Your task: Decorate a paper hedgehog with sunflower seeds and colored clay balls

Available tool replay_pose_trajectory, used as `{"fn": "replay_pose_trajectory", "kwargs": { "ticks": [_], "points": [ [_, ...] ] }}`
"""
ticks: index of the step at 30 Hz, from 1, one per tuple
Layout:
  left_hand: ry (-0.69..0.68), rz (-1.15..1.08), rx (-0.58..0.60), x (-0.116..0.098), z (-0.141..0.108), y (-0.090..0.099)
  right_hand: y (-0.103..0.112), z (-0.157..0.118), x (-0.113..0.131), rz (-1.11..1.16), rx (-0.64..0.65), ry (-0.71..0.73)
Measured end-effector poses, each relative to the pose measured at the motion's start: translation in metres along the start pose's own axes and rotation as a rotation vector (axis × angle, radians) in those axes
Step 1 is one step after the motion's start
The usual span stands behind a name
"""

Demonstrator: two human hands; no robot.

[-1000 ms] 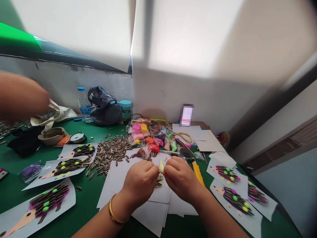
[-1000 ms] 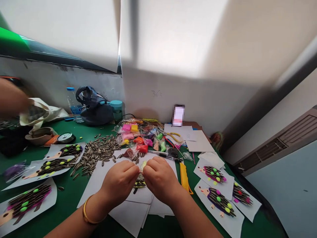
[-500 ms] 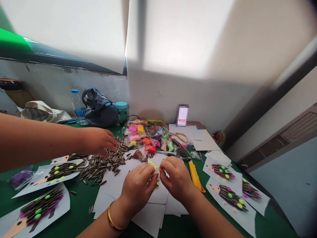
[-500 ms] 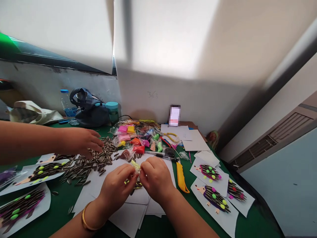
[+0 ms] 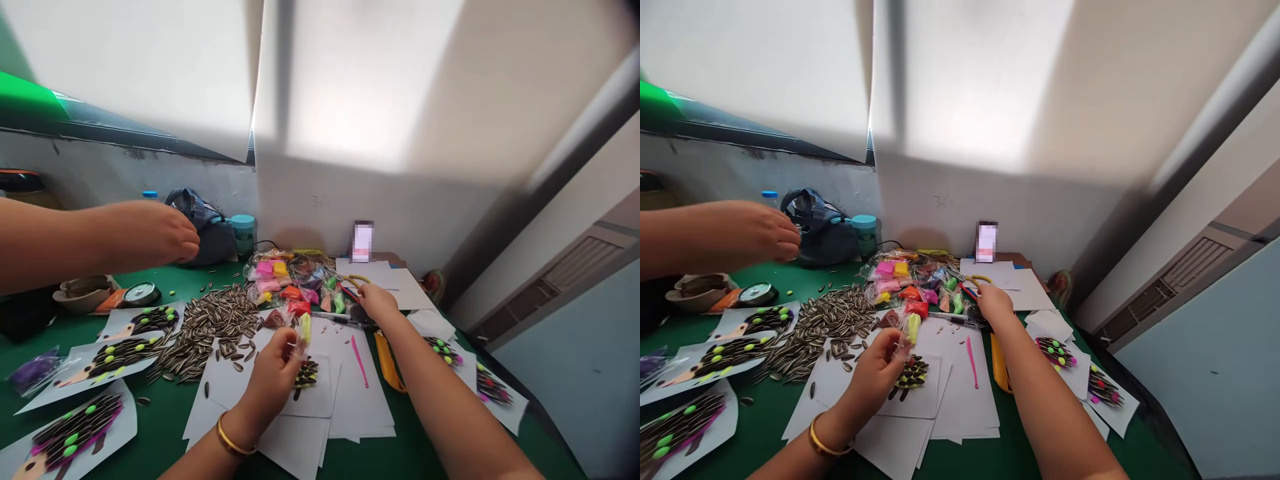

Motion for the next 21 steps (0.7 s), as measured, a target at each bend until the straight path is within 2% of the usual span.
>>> {"fn": "replay_pose_trajectory", "kwargs": {
  "ticks": [2,6,15,21],
  "points": [
    [-0.035,0.047,0.025,-0.002,0.000,0.000,-0.008,0.013,0.000,-0.034,0.020,-0.016],
    [-0.071,0.040,0.027,-0.001,0.001,0.001,-0.016,0.020,0.001,-0.081,0.027,-0.007],
    [-0.104,0.047,0.013,-0.008,0.004,0.002,-0.017,0.027,-0.005,-0.147,0.097,0.025],
    [-0.097,0.029,-0.024,0.001,0.004,0.004,-0.014,0.029,-0.008,-0.091,0.118,-0.008]
  ]
}}
Point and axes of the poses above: each hand's wrist, its own z-axis towards the middle knuckle, its own y-axis out of the back of the hand, x = y × z, the point moved 4 cm from there along z, towards the middle knuckle, and after that the axes turned 15 degrees about -y, right-handed, at the moved point
